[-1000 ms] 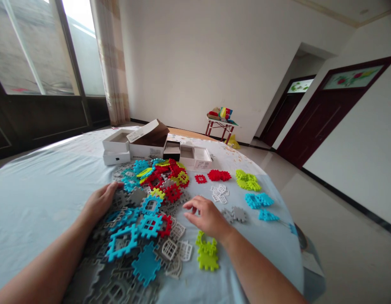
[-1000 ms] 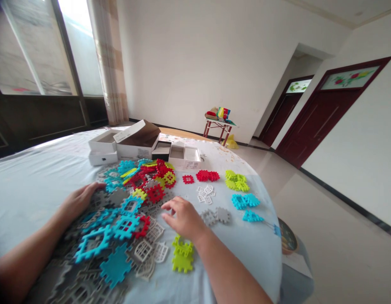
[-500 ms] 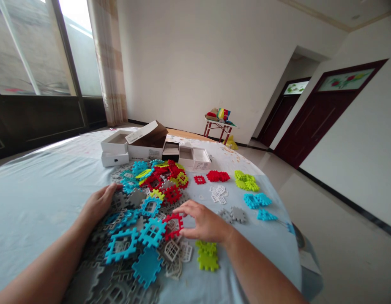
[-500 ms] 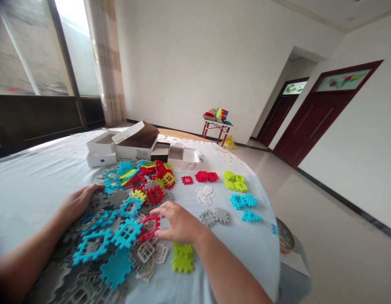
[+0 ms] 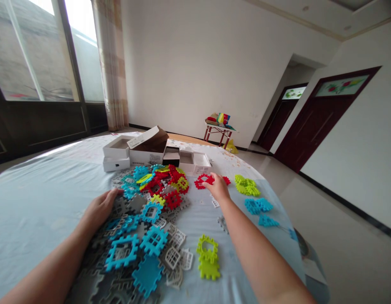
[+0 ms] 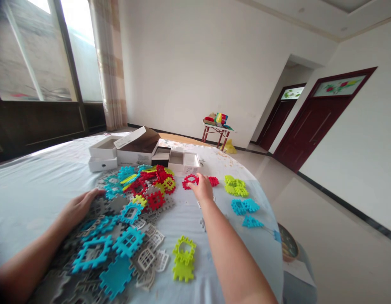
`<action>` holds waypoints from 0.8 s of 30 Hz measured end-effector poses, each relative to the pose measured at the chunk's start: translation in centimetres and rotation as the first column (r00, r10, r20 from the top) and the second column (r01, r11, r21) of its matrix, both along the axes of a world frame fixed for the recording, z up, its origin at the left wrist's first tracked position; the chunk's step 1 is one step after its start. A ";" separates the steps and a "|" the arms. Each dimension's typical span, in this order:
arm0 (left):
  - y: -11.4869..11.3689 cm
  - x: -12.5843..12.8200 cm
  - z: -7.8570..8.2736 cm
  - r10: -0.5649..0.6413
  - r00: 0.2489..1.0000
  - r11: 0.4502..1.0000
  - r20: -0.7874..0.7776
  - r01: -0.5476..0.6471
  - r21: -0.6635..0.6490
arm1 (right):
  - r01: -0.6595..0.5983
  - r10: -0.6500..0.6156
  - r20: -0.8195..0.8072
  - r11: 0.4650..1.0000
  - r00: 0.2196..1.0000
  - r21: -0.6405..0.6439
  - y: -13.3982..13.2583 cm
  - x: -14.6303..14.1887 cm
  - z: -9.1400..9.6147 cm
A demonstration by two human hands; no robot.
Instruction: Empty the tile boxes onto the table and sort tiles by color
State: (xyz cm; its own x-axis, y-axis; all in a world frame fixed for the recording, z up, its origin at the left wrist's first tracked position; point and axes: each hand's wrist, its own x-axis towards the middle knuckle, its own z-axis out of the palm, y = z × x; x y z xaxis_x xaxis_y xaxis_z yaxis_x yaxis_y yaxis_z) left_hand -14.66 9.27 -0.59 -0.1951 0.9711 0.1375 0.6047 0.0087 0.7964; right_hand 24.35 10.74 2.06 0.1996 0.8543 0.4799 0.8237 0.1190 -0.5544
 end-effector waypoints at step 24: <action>-0.2 0.3 0.3 0.005 1.000 1.000 0.008 -0.005 -0.021 | -0.554 0.567 0.082 0.821 0.820 -0.142 -6.9 -7.0 0.3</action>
